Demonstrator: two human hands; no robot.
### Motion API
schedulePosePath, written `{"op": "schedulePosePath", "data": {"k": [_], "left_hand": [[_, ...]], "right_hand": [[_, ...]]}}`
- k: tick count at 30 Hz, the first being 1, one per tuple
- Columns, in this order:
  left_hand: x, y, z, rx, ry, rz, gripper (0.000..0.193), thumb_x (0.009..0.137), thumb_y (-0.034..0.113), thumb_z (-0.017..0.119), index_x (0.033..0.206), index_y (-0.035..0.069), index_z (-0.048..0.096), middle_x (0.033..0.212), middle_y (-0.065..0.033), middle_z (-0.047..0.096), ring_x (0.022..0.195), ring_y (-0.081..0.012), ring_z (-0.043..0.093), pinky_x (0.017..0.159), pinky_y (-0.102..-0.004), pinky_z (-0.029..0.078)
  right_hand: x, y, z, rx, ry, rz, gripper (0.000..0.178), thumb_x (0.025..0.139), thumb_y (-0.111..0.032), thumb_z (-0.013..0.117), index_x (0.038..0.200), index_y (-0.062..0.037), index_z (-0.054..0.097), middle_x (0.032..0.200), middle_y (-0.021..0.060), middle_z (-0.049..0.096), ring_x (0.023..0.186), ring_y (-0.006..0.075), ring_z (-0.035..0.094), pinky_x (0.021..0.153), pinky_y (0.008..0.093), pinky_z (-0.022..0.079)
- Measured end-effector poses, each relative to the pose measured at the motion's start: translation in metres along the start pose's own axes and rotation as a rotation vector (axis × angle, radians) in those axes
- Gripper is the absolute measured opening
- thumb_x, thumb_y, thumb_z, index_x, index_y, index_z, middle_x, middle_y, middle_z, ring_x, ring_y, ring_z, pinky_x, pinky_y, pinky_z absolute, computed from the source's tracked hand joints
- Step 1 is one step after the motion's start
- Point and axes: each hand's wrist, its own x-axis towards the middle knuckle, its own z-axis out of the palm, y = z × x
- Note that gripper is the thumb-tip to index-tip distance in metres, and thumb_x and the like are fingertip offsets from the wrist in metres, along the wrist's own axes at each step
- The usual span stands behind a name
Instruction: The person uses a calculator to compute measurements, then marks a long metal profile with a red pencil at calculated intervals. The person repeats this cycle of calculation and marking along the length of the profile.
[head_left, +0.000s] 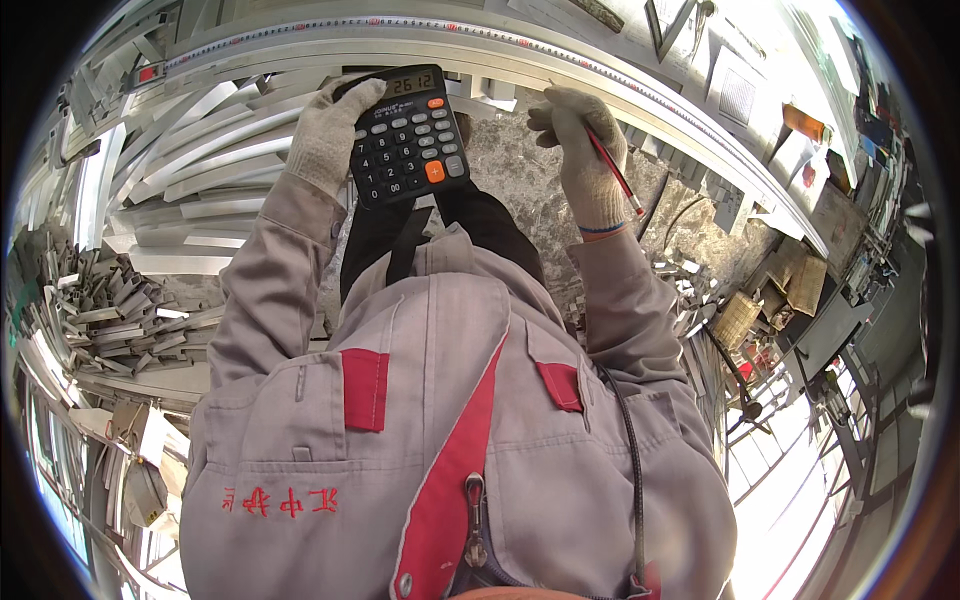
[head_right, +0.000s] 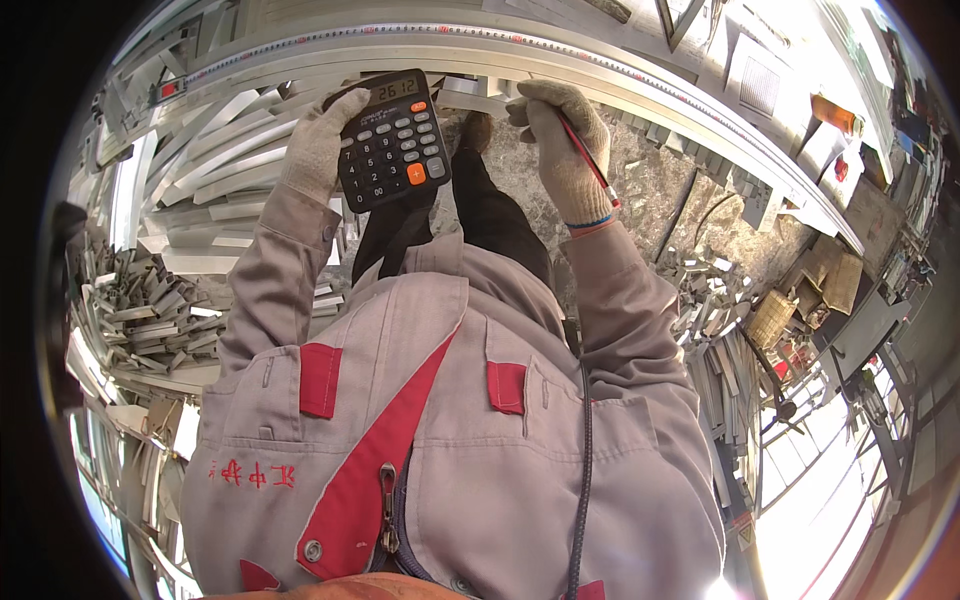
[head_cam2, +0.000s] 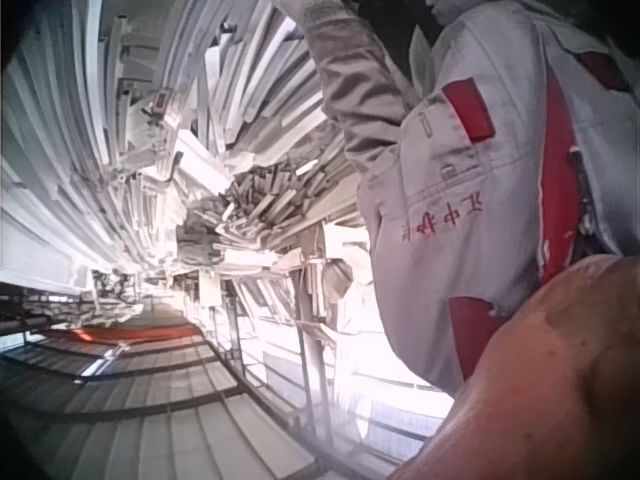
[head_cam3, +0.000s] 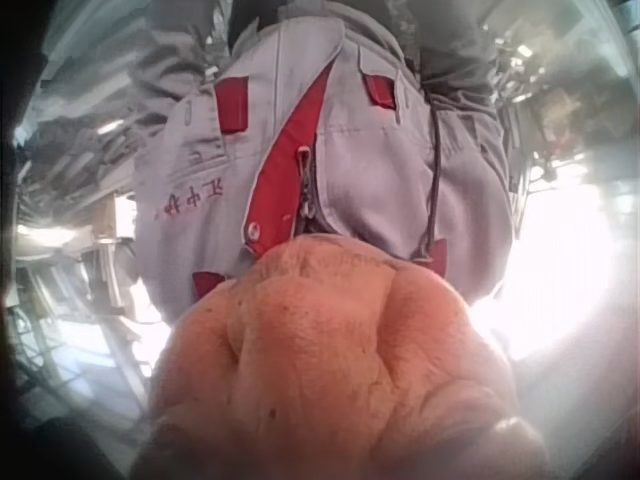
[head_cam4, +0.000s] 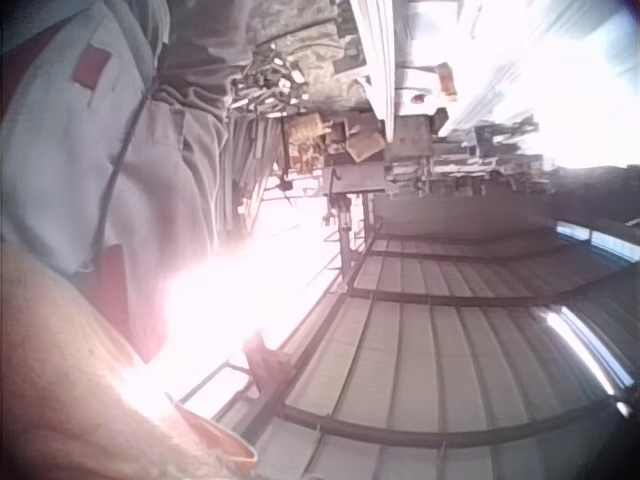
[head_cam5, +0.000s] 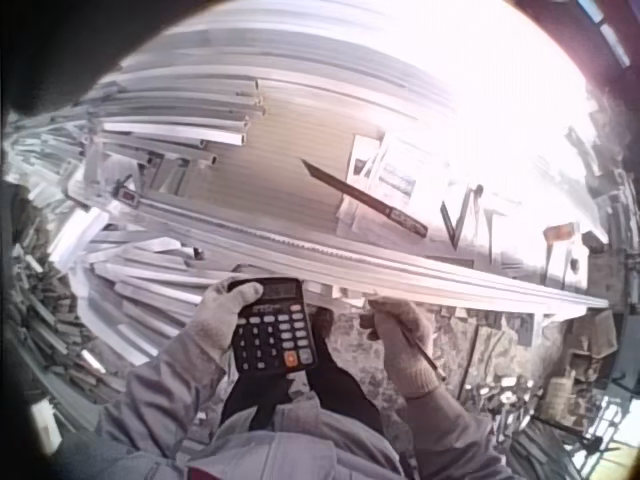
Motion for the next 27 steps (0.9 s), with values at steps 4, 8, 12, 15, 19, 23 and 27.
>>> {"op": "schedulePosePath", "data": {"k": [4,8,12,15,19,23,27], "left_hand": [[-0.015,0.015,0.011,0.05,-0.044,0.083,0.026,0.1,0.018,0.082,0.117,0.0,0.075,0.101,-0.0099,0.08,0.077,-0.0144,0.078,0.065,-0.0267,0.067],[-0.037,0.031,0.03,0.048,-0.056,0.166,0.024,0.101,0.017,0.08,0.117,0.0,0.076,0.099,-0.0087,0.08,0.079,-0.0133,0.077,0.067,-0.0264,0.066],[-0.05,0.045,0.04,0.162,-0.092,0.301,0.021,0.102,0.017,0.078,0.115,0.001,0.079,0.1,-0.0048,0.08,0.082,-0.0109,0.074,0.073,-0.0249,0.062],[-0.054,0.046,0.043,0.122,-0.147,0.313,0.018,0.103,0.017,0.078,0.113,0.003,0.082,0.101,-0.0021,0.08,0.084,-0.0098,0.073,0.077,-0.0245,0.06],[-0.055,0.043,0.047,0.084,-0.194,0.351,0.015,0.103,0.015,0.078,0.112,0.004,0.082,0.099,-0.0018,0.08,0.083,-0.0089,0.072,0.075,-0.0242,0.06],[-0.057,0.041,0.049,0.073,-0.195,0.361,0.013,0.103,0.015,0.079,0.11,0.004,0.081,0.098,-0.0015,0.079,0.083,-0.0083,0.072,0.073,-0.0232,0.06],[-0.064,0.042,0.054,0.096,-0.178,0.388,0.015,0.103,0.014,0.079,0.111,0.001,0.08,0.098,-0.0038,0.079,0.081,-0.0096,0.074,0.071,-0.0239,0.062]], "right_hand": [[-0.038,-0.016,0.02,-0.27,-0.115,-0.332,0.019,0.099,0.004,0.069,0.113,-0.006,0.078,0.109,0.0076,0.082,0.107,0.0214,0.076,0.093,0.0354,0.061],[-0.048,-0.035,0.035,-0.53,-0.162,-0.689,0.029,0.085,0.009,0.073,0.104,-0.0131,0.075,0.112,0.0063,0.08,0.121,0.0332,0.073,0.099,0.0433,0.062],[-0.057,-0.049,0.045,-0.641,-0.144,-0.841,0.035,0.078,0.009,0.074,0.102,-0.0165,0.072,0.112,0.0073,0.08,0.124,0.0386,0.072,0.098,0.048,0.061],[-0.062,-0.055,0.049,-0.654,-0.149,-0.869,0.034,0.079,0.008,0.073,0.101,-0.0172,0.071,0.111,0.0086,0.079,0.124,0.0404,0.071,0.098,0.05,0.061],[-0.066,-0.061,0.046,-0.691,-0.118,-0.903,0.035,0.08,0.007,0.075,0.103,-0.0185,0.072,0.113,0.0089,0.079,0.126,0.0409,0.071,0.099,0.0501,0.06],[-0.071,-0.065,0.041,-0.725,-0.12,-0.925,0.035,0.082,0.01,0.073,0.105,-0.015,0.071,0.114,0.0088,0.079,0.124,0.0412,0.071,0.099,0.0484,0.061],[-0.072,-0.065,0.038,-0.729,-0.103,-0.907,0.033,0.081,0.005,0.078,0.102,-0.0195,0.073,0.113,0.0088,0.079,0.126,0.0411,0.07,0.099,0.0502,0.06]]}}
